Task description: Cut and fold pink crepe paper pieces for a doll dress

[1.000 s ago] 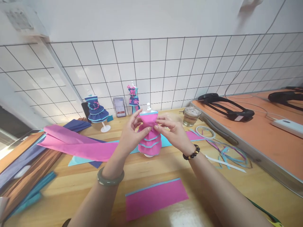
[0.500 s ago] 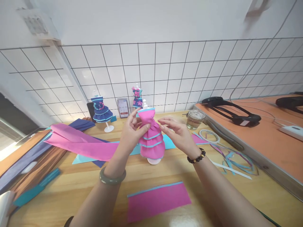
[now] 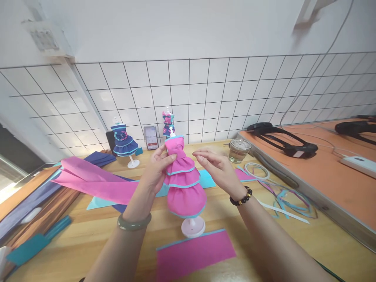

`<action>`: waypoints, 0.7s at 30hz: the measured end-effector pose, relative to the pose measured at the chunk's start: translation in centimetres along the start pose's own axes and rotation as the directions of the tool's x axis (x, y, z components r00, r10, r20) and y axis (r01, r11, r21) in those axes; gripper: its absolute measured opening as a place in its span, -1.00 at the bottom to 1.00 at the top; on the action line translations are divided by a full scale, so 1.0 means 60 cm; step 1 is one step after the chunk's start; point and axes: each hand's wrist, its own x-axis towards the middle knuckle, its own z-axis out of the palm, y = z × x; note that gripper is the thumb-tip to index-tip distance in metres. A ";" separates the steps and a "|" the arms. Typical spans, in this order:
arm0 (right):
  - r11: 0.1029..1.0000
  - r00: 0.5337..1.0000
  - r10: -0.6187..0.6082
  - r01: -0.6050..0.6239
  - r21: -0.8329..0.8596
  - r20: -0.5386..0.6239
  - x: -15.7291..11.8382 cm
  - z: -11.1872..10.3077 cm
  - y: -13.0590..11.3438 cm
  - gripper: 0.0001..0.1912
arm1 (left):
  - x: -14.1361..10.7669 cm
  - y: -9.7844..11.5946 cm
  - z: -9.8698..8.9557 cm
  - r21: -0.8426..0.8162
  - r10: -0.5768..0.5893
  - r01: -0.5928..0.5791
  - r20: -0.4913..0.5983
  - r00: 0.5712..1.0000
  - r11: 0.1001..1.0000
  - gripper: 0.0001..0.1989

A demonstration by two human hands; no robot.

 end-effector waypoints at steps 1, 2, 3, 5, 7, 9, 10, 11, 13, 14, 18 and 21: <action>1.000 1.000 0.003 -0.004 0.016 0.003 0.000 0.000 0.000 -0.75 | -0.002 0.000 0.002 0.011 -0.006 0.005 0.014 1.000 1.000 -0.48; 0.999 1.000 0.011 -0.011 0.034 0.006 0.000 0.000 -0.001 -0.75 | -0.003 0.000 0.004 0.025 -0.008 0.008 0.028 1.000 1.000 -0.47; 0.998 1.000 0.024 -0.025 0.057 0.007 0.000 0.000 -0.001 -0.75 | -0.005 0.000 0.006 0.042 -0.013 0.012 0.042 0.999 0.999 -0.45; 0.989 0.997 0.071 -0.071 0.132 0.002 0.000 0.001 -0.002 -0.73 | -0.009 0.001 0.013 0.082 -0.023 0.017 0.068 0.997 0.996 -0.41; 0.966 0.993 0.118 -0.115 0.232 -0.001 0.001 0.001 -0.003 -0.68 | -0.013 0.002 0.020 0.127 -0.028 0.018 0.082 0.996 0.992 -0.37; 0.939 0.989 0.147 -0.136 0.317 -0.010 0.002 0.001 -0.007 -0.65 | -0.018 0.004 0.028 0.169 -0.033 0.019 0.081 0.996 0.985 -0.34; 0.929 0.987 0.158 -0.143 0.342 -0.018 0.003 0.001 -0.009 -0.64 | -0.020 0.004 0.031 0.188 -0.033 0.018 0.080 0.996 0.982 -0.32; 0.921 0.985 0.170 -0.148 0.359 -0.028 0.003 0.000 -0.011 -0.65 | -0.021 0.005 0.035 0.205 -0.035 0.018 0.082 0.996 0.979 -0.30; 0.910 0.981 0.191 -0.160 0.382 -0.044 0.003 -0.001 -0.015 -0.66 | -0.025 0.006 0.040 0.230 -0.039 0.015 0.099 0.994 0.973 -0.27; 0.906 0.979 0.199 -0.167 0.390 -0.043 0.003 -0.002 -0.016 -0.66 | -0.026 0.007 0.042 0.240 -0.039 0.012 0.109 0.993 0.971 -0.26; 0.890 0.980 0.198 -0.168 0.423 -0.027 0.002 -0.004 -0.015 -0.68 | -0.030 0.009 0.049 0.297 -0.031 -0.007 0.122 0.992 0.955 -0.25; 0.889 0.984 0.180 -0.154 0.431 -0.019 0.002 -0.004 -0.013 -0.71 | -0.032 0.008 0.053 0.380 -0.001 -0.053 0.142 0.990 0.923 -0.30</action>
